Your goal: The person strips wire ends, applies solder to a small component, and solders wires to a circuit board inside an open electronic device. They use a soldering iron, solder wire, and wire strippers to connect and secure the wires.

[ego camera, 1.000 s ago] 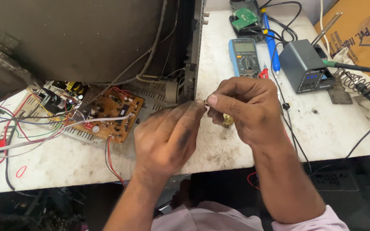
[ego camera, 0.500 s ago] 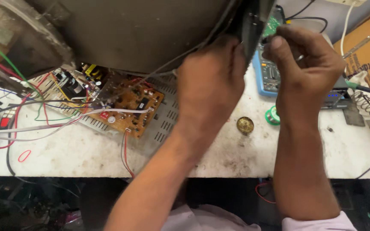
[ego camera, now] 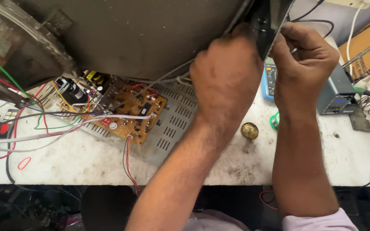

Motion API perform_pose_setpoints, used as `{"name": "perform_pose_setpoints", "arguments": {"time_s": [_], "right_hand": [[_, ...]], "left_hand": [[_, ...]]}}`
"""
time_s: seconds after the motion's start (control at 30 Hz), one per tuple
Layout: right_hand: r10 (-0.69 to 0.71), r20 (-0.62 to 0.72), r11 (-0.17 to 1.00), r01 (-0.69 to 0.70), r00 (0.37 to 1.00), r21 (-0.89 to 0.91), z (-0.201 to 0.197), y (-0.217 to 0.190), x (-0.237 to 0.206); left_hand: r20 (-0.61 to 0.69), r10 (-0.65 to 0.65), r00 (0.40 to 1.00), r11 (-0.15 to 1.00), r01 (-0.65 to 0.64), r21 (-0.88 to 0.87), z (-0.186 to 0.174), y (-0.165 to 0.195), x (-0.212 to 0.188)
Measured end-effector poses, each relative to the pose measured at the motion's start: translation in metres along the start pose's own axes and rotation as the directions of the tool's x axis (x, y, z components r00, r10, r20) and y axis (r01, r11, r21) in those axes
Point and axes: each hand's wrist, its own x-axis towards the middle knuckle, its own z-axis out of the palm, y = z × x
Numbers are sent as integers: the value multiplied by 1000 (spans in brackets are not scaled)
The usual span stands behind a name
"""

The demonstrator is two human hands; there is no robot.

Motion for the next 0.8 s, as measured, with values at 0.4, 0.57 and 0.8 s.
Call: {"name": "perform_pose_setpoints", "arguments": {"time_s": [0.4,0.57,0.8], "right_hand": [[47,-9,999,-47,999,22,1,-2,6],[45,-23,999,-44,999,12,6,-7,8],[46,-4,999,-46,999,0,4,-6,10]], "left_hand": [[36,-31,999,999,32,-11,1,2,3],[52,65,997,998,-63,-24,1,-2,3],[88,14,996,996,-6,-90,3,-3,-3]]}}
